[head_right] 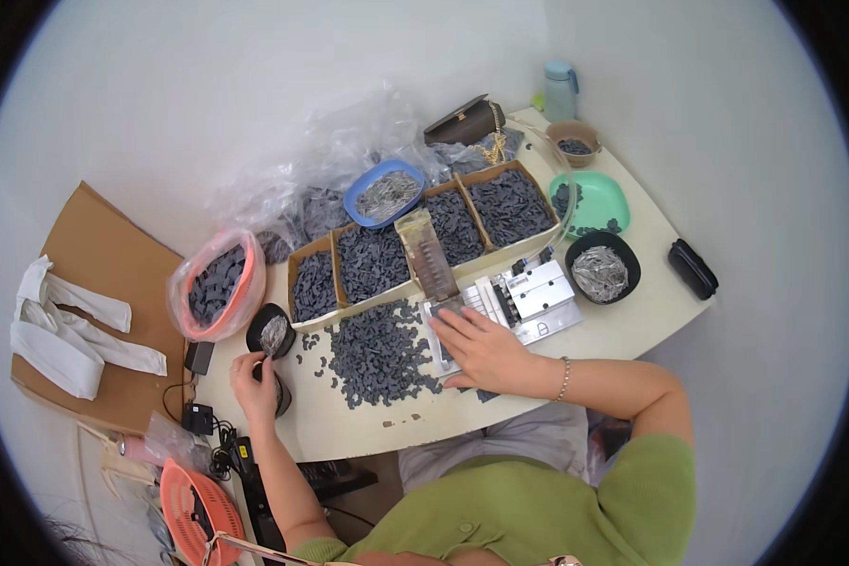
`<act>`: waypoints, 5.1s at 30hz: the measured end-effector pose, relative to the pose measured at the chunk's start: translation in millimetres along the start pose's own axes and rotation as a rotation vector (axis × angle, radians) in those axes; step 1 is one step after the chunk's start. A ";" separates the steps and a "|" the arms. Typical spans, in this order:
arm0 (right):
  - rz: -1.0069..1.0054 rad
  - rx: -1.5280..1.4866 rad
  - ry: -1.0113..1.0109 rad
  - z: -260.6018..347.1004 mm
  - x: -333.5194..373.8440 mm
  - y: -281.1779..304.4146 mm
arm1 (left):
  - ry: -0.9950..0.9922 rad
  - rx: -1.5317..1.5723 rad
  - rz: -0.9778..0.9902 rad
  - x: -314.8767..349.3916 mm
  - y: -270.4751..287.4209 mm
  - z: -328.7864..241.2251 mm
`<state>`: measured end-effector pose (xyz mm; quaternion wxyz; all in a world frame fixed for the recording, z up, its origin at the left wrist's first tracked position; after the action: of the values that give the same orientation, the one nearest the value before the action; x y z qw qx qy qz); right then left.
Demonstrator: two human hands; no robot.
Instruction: The person assembles small gray plastic components using a metal fixture. They retrieve pieces from various containers on the table, fit them together by hand on the fixture, and place completed units aside.
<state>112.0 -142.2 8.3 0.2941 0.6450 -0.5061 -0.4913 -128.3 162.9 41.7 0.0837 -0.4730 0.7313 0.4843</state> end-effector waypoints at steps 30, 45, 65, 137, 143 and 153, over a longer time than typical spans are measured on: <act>0.144 0.032 -0.825 -133.3 116.8 21.6 | -0.420 0.538 0.471 41.5 -152.1 -163.4; -0.133 -0.238 -0.140 -38.9 13.5 1.0 | -0.682 0.003 0.518 71.6 -140.6 -168.9; -0.106 -0.172 -0.017 -25.3 15.2 5.6 | -0.446 -0.096 0.325 -3.2 -74.0 -92.9; -0.160 -0.321 -0.105 -49.1 -15.4 -33.5 | -0.432 0.212 0.658 52.2 -145.8 -144.9; -0.153 -0.138 -0.147 -45.9 4.6 -20.5 | -0.457 0.197 0.692 50.5 -158.5 -149.5; -0.137 -0.153 -0.162 -41.8 -1.8 -16.4 | -0.490 0.205 0.641 44.1 -157.0 -156.9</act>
<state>156.9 -140.3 8.9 0.2663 0.6120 -0.4438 -0.5979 22.0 -0.6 -1.6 0.1470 -0.0816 0.8444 0.5086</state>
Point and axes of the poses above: each hand's wrist, its own x-axis away from the middle knuckle, its own y-axis out of the back of the hand, z = x × y, the point moved 1 cm from there along -x, towards the middle knuckle, and after that the axes turned 14 degrees about x, right-handed, at the moved point
